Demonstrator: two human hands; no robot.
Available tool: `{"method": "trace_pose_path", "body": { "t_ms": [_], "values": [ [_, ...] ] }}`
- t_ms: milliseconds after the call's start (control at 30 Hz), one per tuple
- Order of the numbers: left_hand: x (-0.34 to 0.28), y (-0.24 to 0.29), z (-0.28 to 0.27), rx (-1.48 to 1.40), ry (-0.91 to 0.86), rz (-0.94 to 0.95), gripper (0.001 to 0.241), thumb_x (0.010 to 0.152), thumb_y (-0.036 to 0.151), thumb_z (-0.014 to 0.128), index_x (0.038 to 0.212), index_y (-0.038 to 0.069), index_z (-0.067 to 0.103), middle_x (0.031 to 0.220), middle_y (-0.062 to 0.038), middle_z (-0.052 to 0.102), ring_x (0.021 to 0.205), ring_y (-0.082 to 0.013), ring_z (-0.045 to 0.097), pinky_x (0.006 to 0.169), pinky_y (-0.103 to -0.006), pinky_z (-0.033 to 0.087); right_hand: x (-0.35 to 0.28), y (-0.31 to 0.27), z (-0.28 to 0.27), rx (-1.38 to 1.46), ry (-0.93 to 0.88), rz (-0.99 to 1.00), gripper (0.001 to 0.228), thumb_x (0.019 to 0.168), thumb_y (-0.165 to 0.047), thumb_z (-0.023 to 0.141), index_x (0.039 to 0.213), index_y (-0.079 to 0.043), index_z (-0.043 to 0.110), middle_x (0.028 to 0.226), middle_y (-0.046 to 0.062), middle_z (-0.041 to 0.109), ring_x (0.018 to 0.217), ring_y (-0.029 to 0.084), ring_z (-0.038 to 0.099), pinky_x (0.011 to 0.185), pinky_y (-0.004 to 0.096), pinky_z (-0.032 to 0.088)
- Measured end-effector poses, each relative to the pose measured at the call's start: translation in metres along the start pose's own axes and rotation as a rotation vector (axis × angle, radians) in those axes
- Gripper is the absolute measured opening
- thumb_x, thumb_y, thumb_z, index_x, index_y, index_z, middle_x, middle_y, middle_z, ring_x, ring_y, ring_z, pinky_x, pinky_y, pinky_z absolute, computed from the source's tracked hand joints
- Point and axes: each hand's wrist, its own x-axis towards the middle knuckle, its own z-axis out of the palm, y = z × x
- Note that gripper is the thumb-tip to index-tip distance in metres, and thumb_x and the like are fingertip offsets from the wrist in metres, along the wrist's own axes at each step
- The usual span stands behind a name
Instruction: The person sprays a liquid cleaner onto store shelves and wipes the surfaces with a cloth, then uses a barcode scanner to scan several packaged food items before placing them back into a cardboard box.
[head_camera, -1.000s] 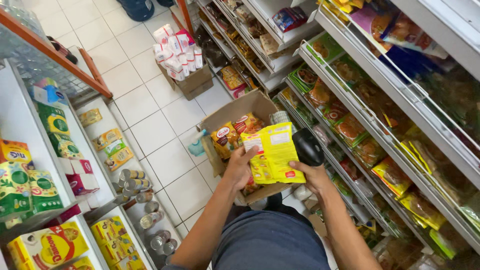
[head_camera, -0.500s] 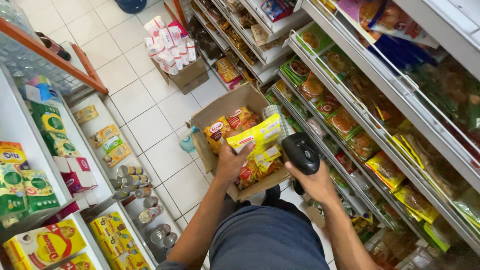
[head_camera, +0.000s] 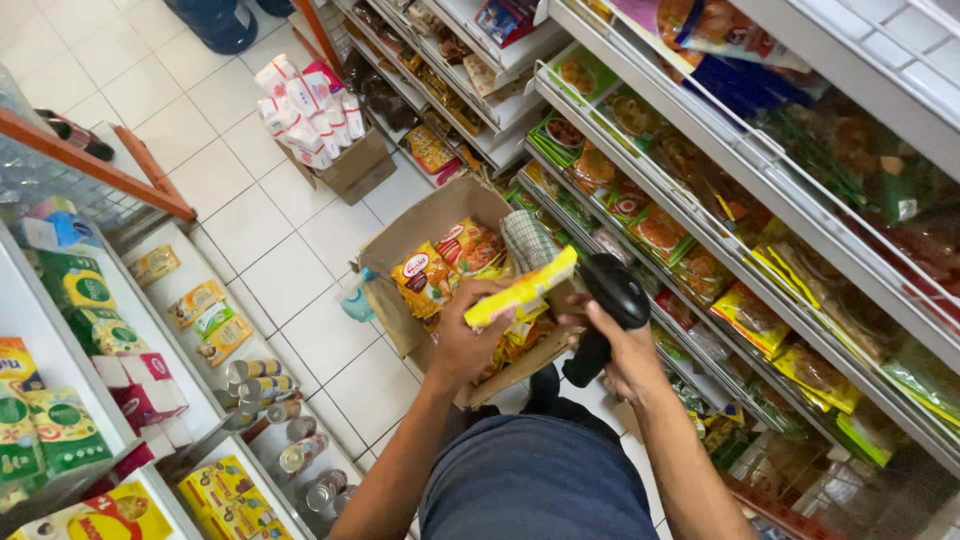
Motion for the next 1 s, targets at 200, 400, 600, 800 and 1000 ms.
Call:
{"method": "trace_pose_path", "body": {
  "t_ms": [200,400,600,800,1000],
  "values": [
    [0.015,0.063,0.009,0.542,-0.42,0.678,0.017,0.082,0.012,0.078,0.096,0.021,0.073,0.129,0.001,0.07,0.13,-0.0244,0.061,0.127,-0.0587,0.023,0.017,0.014,-0.056,0.478,0.003,0.095,0.04,0.091,-0.016,0.077,0.123,0.0,0.059,0.11,0.013,0.07,0.101,0.027,0.07,0.089,0.046,0.059],
    [0.015,0.052,0.037,0.444,-0.131,0.337,0.059,0.085,0.025,0.078,0.138,0.011,0.055,0.148,-0.02,0.05,0.14,-0.0344,0.045,0.119,-0.0489,0.032,-0.013,-0.014,-0.059,0.196,0.021,-0.302,0.039,0.077,0.006,0.075,0.109,-0.008,0.057,0.108,0.009,0.067,0.101,0.024,0.069,0.093,0.044,0.057],
    [0.01,-0.027,0.084,-0.913,-0.165,-0.601,0.057,0.098,0.029,0.063,0.143,-0.004,0.052,0.134,-0.016,0.066,0.12,-0.0235,0.066,0.104,-0.0382,0.053,-0.029,-0.02,-0.078,0.185,0.048,-0.54,0.042,0.079,0.01,0.074,0.115,-0.006,0.059,0.111,0.008,0.066,0.106,0.022,0.065,0.096,0.039,0.051],
    [0.032,0.013,0.113,-0.49,-0.477,-0.278,0.033,0.1,0.012,0.069,0.128,-0.003,0.061,0.118,-0.008,0.072,0.105,-0.0128,0.068,0.093,-0.03,0.056,-0.062,-0.024,-0.115,-0.128,0.281,-0.691,0.047,0.08,0.009,0.08,0.121,-0.003,0.061,0.113,0.006,0.063,0.108,0.02,0.063,0.096,0.037,0.051],
    [0.057,0.062,0.164,-0.459,-0.597,-0.169,0.028,0.099,0.014,0.072,0.122,-0.002,0.068,0.108,-0.006,0.072,0.092,-0.0097,0.064,0.083,-0.0258,0.054,-0.103,-0.03,-0.13,0.089,0.392,-0.819,0.065,0.078,0.004,0.075,0.139,-0.009,0.056,0.128,0.004,0.065,0.119,0.018,0.062,0.105,0.037,0.049]
  ]
}}
